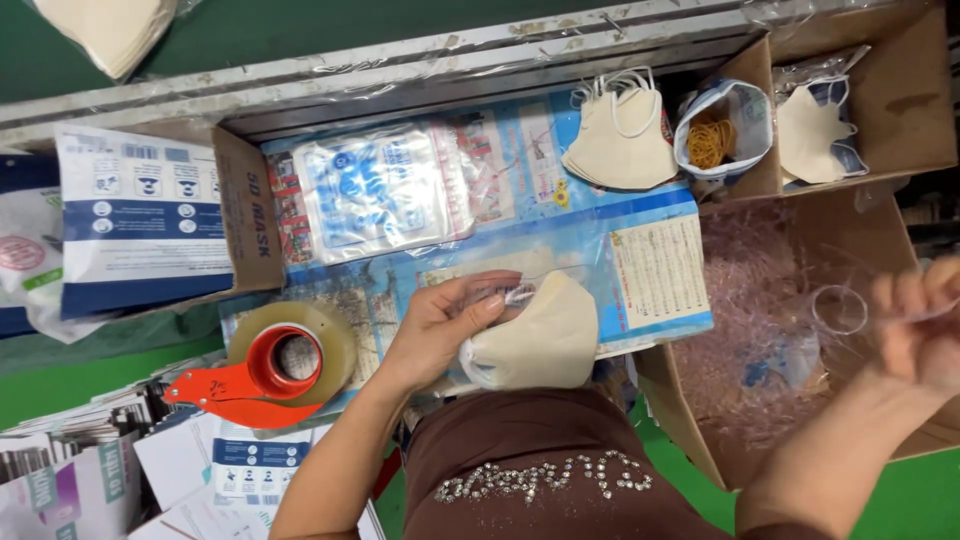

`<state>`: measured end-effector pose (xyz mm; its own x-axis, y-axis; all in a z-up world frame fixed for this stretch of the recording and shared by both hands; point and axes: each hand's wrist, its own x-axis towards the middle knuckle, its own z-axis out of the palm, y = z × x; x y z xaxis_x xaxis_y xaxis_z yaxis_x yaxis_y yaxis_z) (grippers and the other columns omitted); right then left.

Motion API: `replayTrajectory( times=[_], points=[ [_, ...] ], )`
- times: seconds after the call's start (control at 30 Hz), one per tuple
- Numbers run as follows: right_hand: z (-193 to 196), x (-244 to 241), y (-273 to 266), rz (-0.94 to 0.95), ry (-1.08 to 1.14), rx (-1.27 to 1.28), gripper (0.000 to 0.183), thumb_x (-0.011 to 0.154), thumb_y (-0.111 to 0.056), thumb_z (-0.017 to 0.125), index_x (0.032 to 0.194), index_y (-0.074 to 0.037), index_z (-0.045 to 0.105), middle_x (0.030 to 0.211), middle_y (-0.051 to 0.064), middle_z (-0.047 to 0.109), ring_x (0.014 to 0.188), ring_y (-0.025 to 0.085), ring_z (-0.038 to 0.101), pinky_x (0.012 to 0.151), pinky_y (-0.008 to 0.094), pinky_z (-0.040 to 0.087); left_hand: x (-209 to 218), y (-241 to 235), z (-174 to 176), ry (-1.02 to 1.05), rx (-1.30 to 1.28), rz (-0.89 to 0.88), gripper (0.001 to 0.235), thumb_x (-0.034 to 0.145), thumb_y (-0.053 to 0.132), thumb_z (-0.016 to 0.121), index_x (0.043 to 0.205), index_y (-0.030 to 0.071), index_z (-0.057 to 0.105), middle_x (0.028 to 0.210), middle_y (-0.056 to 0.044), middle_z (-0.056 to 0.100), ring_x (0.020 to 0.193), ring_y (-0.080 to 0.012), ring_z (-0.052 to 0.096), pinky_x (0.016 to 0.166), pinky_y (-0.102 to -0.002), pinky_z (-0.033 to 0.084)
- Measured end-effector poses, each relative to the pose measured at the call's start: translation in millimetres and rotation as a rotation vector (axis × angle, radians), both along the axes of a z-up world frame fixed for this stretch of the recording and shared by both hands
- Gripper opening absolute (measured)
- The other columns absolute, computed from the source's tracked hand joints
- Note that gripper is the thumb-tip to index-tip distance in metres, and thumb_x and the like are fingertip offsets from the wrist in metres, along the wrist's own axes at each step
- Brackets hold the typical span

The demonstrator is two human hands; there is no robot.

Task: The person is putting masks into plastic bags and placing them on a conveyor belt.

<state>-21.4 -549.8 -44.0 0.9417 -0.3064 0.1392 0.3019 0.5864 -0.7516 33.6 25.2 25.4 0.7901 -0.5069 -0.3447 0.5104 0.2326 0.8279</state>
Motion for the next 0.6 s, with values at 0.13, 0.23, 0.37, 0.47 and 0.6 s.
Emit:
replayTrajectory(
  times=[0.13, 0.23, 0.37, 0.47, 0.6],
  points=[
    [-153, -96, -21, -0.037, 0.217, -0.01, 0.026, 0.105, 0.007, 0.056, 0.084, -0.006, 0.05, 0.091, 0.008, 0.062, 0.084, 0.014, 0.063, 0.084, 0.028, 0.053, 2, -17, 1, -0.002, -0.071, -0.03, 0.043, 0.104, 0.018, 0.059, 0.142, -0.002, 0.058, 0.129, -0.015, 0.07, 0.116, -0.0193, 0.07, 0.1, -0.032, 0.056],
    [-159, -101, -3, -0.123, 0.408, -0.599, 0.007, 0.099, 0.0, 0.064, 0.099, -0.005, 0.06, 0.1, 0.011, 0.066, 0.09, 0.019, 0.065, 0.084, 0.032, 0.054, 4, -32, 9, 0.028, -0.063, -0.082, 0.047, 0.104, 0.022, 0.056, 0.145, 0.0, 0.055, 0.131, -0.013, 0.069, 0.114, -0.0196, 0.071, 0.097, -0.033, 0.057],
    [-63, -72, 83, -0.208, 0.713, -1.356, 0.029, 0.092, -0.01, 0.075, 0.12, -0.003, 0.073, 0.113, 0.016, 0.071, 0.097, 0.026, 0.068, 0.083, 0.037, 0.054, 3, -50, 11, 0.048, -0.078, -0.114, 0.049, 0.106, 0.025, 0.055, 0.147, -0.002, 0.053, 0.133, -0.015, 0.069, 0.113, -0.0225, 0.071, 0.096, -0.034, 0.057],
    [3, -32, 156, 0.18, 0.571, -0.695, 0.023, 0.09, 0.002, 0.067, 0.112, 0.001, 0.074, 0.11, 0.01, 0.074, 0.094, 0.019, 0.073, 0.079, 0.029, 0.061, -3, -58, 9, 0.088, -0.104, -0.143, 0.049, 0.106, 0.023, 0.053, 0.149, -0.001, 0.05, 0.136, -0.015, 0.067, 0.114, -0.0221, 0.07, 0.095, -0.035, 0.058],
    [29, 6, 206, 0.574, 0.393, -0.598, 0.048, 0.082, 0.008, 0.065, 0.129, 0.005, 0.073, 0.103, 0.009, 0.066, 0.084, 0.013, 0.064, 0.072, 0.023, 0.051, -12, -55, 22, 0.126, -0.167, -0.136, 0.05, 0.106, 0.02, 0.053, 0.151, 0.0, 0.047, 0.137, -0.017, 0.065, 0.116, -0.0232, 0.069, 0.094, -0.037, 0.058]
  ],
)
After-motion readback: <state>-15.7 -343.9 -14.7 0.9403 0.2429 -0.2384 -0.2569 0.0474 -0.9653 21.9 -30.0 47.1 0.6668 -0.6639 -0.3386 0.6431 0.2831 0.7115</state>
